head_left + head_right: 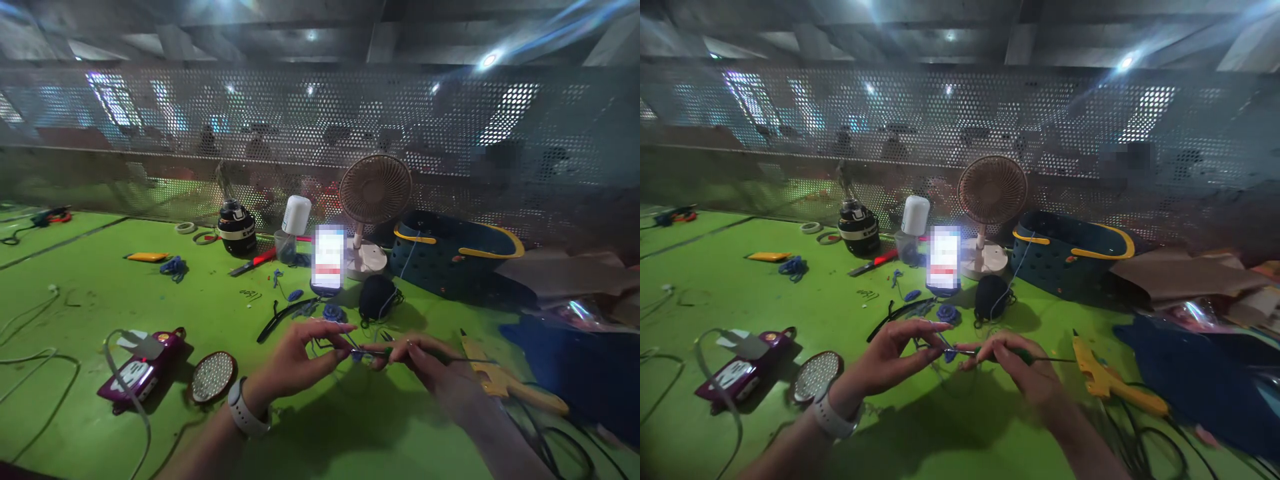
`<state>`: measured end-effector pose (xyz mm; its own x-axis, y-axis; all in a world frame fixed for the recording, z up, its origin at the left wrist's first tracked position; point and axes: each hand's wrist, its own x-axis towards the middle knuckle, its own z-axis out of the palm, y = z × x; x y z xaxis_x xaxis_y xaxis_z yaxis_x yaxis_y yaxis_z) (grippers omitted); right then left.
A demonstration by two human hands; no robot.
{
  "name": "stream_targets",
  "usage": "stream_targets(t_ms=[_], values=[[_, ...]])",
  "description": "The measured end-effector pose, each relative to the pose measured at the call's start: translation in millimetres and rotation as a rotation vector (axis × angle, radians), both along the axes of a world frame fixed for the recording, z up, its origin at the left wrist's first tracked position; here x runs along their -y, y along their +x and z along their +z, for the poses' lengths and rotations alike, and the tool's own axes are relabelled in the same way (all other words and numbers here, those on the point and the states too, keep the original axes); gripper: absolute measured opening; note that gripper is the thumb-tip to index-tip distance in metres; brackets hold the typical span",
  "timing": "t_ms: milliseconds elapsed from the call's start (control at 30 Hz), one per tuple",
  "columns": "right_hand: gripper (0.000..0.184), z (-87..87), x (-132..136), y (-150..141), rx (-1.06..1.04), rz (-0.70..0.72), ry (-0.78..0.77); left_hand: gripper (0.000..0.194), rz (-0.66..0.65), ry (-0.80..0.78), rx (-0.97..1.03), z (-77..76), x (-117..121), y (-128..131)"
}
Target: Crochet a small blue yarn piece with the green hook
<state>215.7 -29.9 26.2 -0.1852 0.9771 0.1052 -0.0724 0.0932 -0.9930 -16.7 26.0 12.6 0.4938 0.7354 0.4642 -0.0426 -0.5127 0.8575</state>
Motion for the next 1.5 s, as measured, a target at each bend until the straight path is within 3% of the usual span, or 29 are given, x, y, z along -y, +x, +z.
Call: stream_targets(t_ms=[167, 433, 700, 833, 933, 1000, 1133, 1300, 1400, 1500], values=[[0.031, 3.7, 5, -7, 0.188, -0.088, 0.028, 0.032, 0.084, 0.096, -0.091, -2.3, 1, 0], [0.034, -9.9, 9, -11, 0.419, -0.078, 0.089, 0.021, 0.229, 0.024, -0.258, -6.2, 1, 1], [0.022, -30.8, 0, -10, 0.638, -0.011, 0.38, 0.024, 0.218, 0.005, -0.165, -12.9, 5, 8], [0.027, -39.1, -6, -13, 0.822, -0.034, 0.759, 0.028, 0.221, -0.163, -0.064, -11.6, 8, 14], [0.033, -44.0, -6, -17, 0.974, -0.135, 1.044, 0.04, 0.108, -0.46, 0.13, -12.3, 9, 19], [0.036, -47.8, -3, -19, 1.032, -0.233, 1.139, 0.046, 0.009, -0.666, 0.29, -14.6, 10, 22], [0.042, -51.7, -1, -17, 1.073, -0.254, 1.132, 0.051, -0.104, -0.831, 0.44, -19.3, 10, 23], [0.03, -32.7, -8, -8, 0.809, -0.178, 1.137, 0.049, -0.185, -0.833, 0.427, -17.8, 0, 13], [0.026, -14.3, -10, -6, 0.686, -0.102, 0.989, 0.048, -0.185, -0.82, 0.393, -13.3, -7, 5], [0.023, -7.6, -7, -4, 0.496, -0.074, 0.841, 0.047, -0.189, -0.839, 0.376, -9.1, -10, 1]])
